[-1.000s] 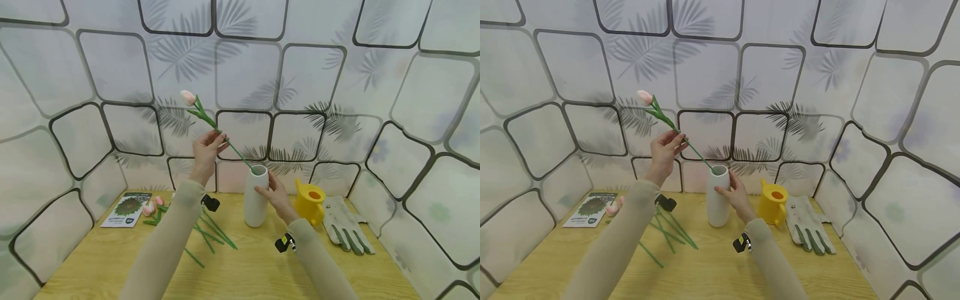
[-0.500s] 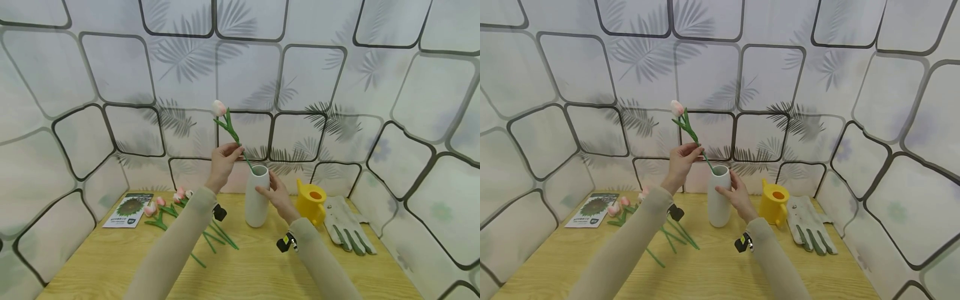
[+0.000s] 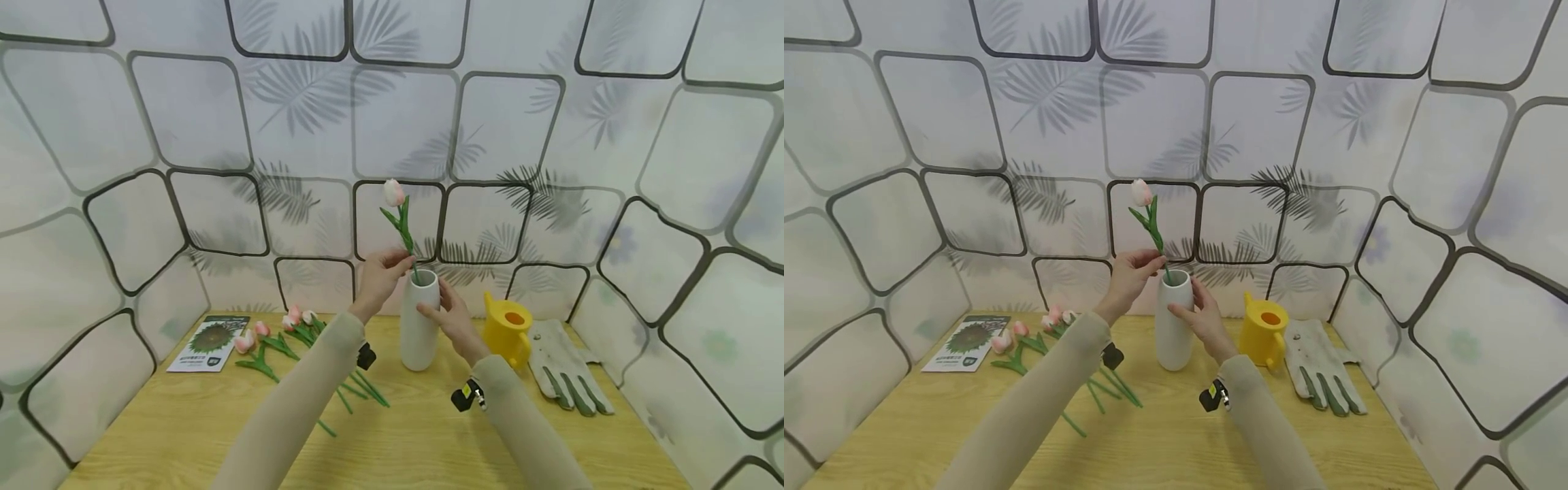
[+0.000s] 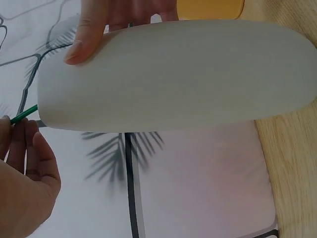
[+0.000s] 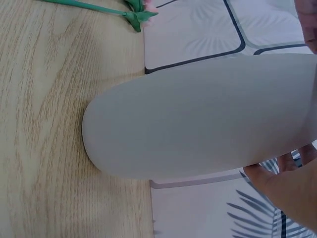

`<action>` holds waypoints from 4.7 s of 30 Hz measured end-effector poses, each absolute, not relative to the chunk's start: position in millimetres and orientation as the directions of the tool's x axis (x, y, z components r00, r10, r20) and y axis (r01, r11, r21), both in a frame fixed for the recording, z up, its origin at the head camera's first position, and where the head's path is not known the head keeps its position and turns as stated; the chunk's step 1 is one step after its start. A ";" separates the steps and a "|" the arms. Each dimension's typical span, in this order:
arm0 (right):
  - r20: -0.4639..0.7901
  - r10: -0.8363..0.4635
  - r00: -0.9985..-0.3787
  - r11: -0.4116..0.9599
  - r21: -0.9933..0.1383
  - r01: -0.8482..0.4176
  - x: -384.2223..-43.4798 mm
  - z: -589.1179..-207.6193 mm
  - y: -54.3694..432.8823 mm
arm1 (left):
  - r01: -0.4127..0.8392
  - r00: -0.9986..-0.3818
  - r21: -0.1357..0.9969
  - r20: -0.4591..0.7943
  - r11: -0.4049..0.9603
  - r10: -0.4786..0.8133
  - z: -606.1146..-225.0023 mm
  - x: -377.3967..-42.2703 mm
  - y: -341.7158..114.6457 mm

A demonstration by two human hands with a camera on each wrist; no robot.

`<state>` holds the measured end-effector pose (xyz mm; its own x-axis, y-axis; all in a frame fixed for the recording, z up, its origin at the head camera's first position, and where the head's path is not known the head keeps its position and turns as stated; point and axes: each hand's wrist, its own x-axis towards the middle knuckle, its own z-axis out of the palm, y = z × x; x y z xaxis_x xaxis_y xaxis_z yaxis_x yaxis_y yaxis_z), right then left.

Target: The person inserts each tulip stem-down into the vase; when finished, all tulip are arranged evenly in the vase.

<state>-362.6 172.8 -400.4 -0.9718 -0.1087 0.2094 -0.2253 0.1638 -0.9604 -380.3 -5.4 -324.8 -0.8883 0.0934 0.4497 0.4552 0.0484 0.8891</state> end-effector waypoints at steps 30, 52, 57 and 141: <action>0.129 -0.148 -0.981 0.164 -0.975 -0.153 -352.7 -393.3 170.0 | 0.502 -0.864 0.806 0.451 0.313 0.224 -344.8 -384.6 2.1; 0.201 -0.110 -0.974 0.150 -0.965 -0.216 -359.1 -401.0 171.2 | 0.466 -0.882 0.877 0.451 0.115 0.137 -339.3 -379.9 -11.3; 0.204 -0.109 -0.973 0.152 -0.964 -0.219 -358.1 -399.7 170.2 | 0.496 -0.865 0.863 0.484 0.093 0.129 -339.2 -379.2 -18.4; 0.194 -0.087 -0.977 0.156 -0.966 -0.206 -358.9 -395.8 169.4 | -0.060 -0.938 0.921 -0.184 0.386 0.293 -481.6 -322.1 -268.6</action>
